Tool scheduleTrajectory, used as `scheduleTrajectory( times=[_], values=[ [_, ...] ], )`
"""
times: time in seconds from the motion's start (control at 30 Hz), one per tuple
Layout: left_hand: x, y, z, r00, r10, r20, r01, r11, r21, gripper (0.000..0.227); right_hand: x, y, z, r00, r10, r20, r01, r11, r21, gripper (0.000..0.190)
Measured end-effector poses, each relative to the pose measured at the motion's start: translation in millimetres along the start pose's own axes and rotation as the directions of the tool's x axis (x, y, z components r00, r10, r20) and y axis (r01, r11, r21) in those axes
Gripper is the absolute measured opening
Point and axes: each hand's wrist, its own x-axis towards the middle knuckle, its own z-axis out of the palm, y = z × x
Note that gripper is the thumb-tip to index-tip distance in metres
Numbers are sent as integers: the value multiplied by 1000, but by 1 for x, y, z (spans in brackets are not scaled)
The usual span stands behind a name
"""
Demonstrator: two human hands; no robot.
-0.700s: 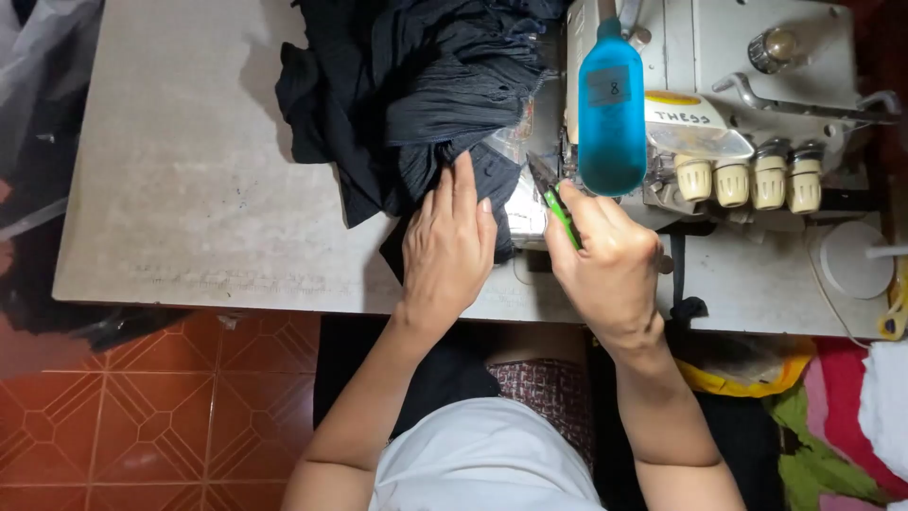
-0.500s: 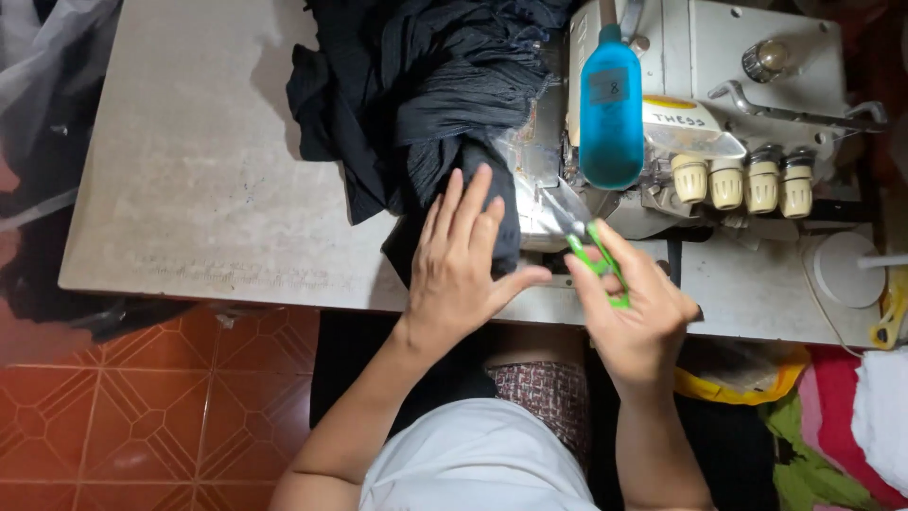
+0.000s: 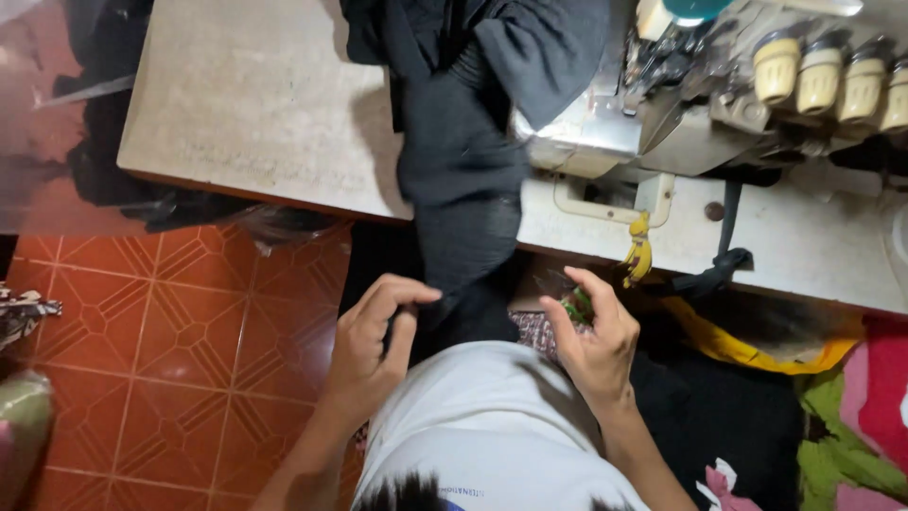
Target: The person uses scissors to trim the edges of a black fabric garment. They then place the garment on a sewing machine and begin to sew the fabric.
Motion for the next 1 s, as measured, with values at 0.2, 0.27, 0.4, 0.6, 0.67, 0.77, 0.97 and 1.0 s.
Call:
scheduleTrajectory(
  times=[0.2,0.27,0.4,0.6,0.67,0.77,0.97,1.0],
  values=[
    [-41,2,-14,993,-103,61,108,989,-99,20,17,14,24,959,-281,23,280,937,-210,28],
    [-40,0,-17,992,-87,93,98,989,-114,20,24,18,33,949,-303,84,314,904,-291,28],
    [-34,-1,-23,981,4,192,22,991,-132,19,45,5,48,902,-390,184,428,761,-488,31],
    [-38,4,-26,976,29,218,-5,994,-109,18,70,-11,85,844,-465,268,535,691,-486,31],
    [-41,2,-26,979,23,201,0,993,-117,18,81,-19,99,806,-513,295,590,650,-479,33],
    [-47,1,-26,982,22,190,2,992,-128,18,89,-27,120,759,-560,331,646,583,-493,37],
    [-57,1,-47,993,-69,91,80,988,-129,18,95,-38,105,832,-485,270,554,750,-362,36],
    [-62,-2,-53,987,-160,7,160,977,-145,23,95,-40,100,847,-481,226,531,768,-358,52]
  ],
)
